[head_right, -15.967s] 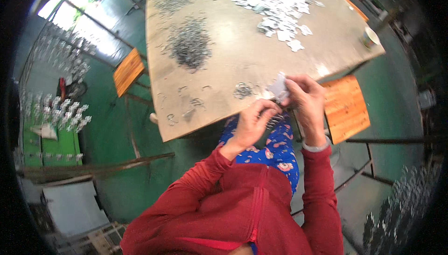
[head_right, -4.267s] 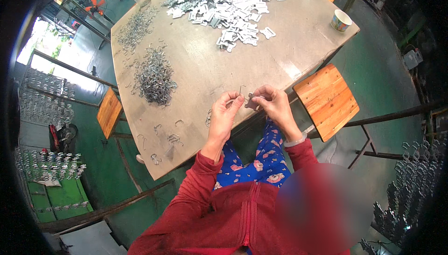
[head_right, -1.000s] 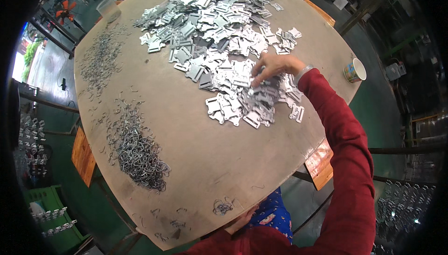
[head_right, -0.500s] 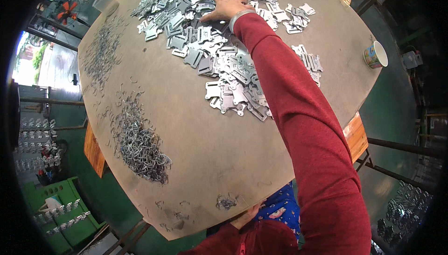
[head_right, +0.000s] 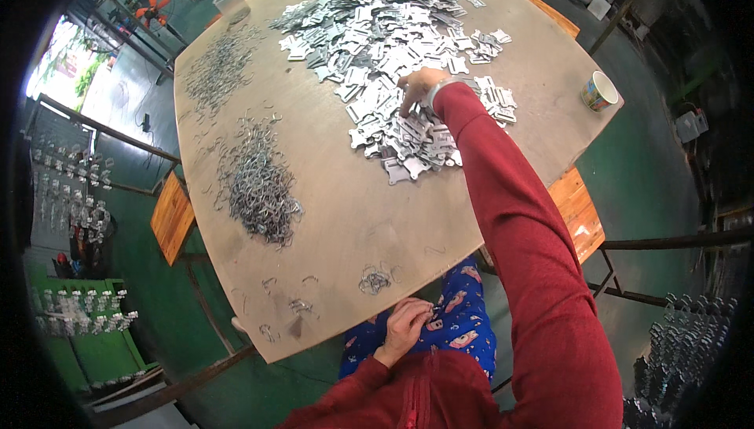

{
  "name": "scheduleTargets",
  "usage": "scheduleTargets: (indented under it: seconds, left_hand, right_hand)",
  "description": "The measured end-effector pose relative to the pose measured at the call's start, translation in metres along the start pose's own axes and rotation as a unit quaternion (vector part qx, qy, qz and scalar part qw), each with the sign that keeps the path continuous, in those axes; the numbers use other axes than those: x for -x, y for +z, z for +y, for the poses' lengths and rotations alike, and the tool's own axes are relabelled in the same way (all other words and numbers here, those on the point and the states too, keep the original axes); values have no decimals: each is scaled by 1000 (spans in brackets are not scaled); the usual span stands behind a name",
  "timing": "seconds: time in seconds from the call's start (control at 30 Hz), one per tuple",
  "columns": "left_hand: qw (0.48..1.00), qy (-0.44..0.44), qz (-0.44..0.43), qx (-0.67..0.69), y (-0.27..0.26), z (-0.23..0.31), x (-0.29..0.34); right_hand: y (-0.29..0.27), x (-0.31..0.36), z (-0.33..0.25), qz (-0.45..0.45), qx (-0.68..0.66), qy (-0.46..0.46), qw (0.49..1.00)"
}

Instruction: The person attaches small metal plates to metal hooks by hand and hangs the completed assemblies onto a large metal rack. The person picks up hooks and plates from a table, joins them together, and then hangs them on a multi-tiered rack in a workshop.

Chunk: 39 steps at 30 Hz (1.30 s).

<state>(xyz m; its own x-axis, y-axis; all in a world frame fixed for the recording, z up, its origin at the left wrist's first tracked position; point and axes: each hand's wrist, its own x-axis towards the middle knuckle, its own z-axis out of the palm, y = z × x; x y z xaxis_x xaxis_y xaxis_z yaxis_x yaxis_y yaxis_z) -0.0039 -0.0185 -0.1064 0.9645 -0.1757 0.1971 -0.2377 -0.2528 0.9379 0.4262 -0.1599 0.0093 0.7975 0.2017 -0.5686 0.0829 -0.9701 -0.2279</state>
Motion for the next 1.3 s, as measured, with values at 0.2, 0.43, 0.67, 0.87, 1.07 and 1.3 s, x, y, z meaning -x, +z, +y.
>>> scheduleTargets:
  seconds: [0.2,0.43,0.67,0.87,1.07,1.3]
  left_hand:
    - [998,46,36,12,-5,26,-3]
    - [992,115,58,5,-10,38,-4]
    - [983,176,56,-11,-25,60,-4]
    - [972,199,122,-23,-38,76,11]
    - [976,175,132,9,-38,92,7]
    - [951,-3,80,297,-57,117,-5]
  right_hand:
    - [28,43,-1,1,6,-47,999]
    - [59,110,16,387,2,-292,875]
    - [125,177,69,347,309,-285,838]
    - [143,165,69,390,211,-350,825]
    - [159,188,49,433,-226,-251,835]
    - [208,300,-28,221,-475,-223,822]
